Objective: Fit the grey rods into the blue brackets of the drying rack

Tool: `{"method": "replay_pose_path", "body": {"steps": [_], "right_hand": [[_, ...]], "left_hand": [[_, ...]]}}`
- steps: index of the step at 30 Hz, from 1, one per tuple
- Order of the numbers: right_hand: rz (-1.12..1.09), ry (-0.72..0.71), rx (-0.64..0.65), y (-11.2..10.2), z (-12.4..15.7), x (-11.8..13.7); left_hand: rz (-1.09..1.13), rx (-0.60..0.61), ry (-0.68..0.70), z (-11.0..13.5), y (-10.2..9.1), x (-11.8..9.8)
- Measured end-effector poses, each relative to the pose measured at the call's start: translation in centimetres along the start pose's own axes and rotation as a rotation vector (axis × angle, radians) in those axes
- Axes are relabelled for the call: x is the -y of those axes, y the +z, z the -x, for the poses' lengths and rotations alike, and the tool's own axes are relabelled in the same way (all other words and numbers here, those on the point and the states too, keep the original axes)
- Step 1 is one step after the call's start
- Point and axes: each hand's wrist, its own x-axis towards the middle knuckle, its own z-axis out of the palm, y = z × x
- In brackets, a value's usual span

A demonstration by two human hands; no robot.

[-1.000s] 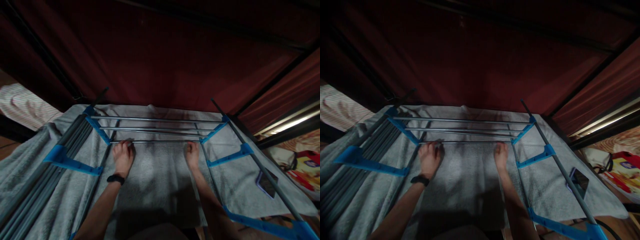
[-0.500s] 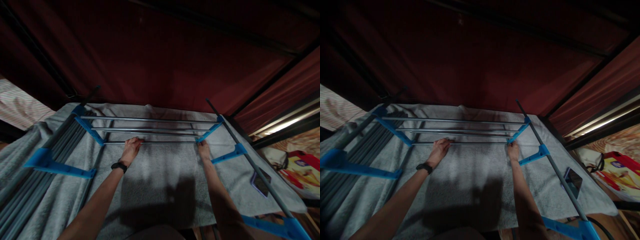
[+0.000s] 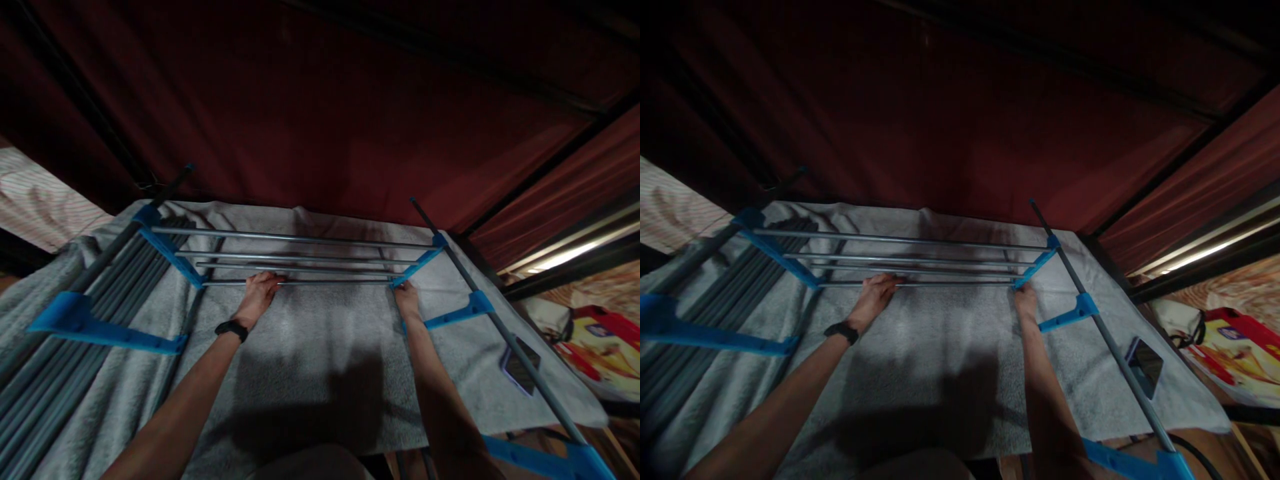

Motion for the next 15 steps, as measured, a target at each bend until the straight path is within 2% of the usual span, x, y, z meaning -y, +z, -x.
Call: {"method": "replay_pose_path", "body": {"steps": [15], "right_hand": [[-0.059,0.045,0.046,0.18,-0.35,0.67]], "left_hand": [[-0.003,0.031,-0.029,0.29,-0.72,-0.03]]}}
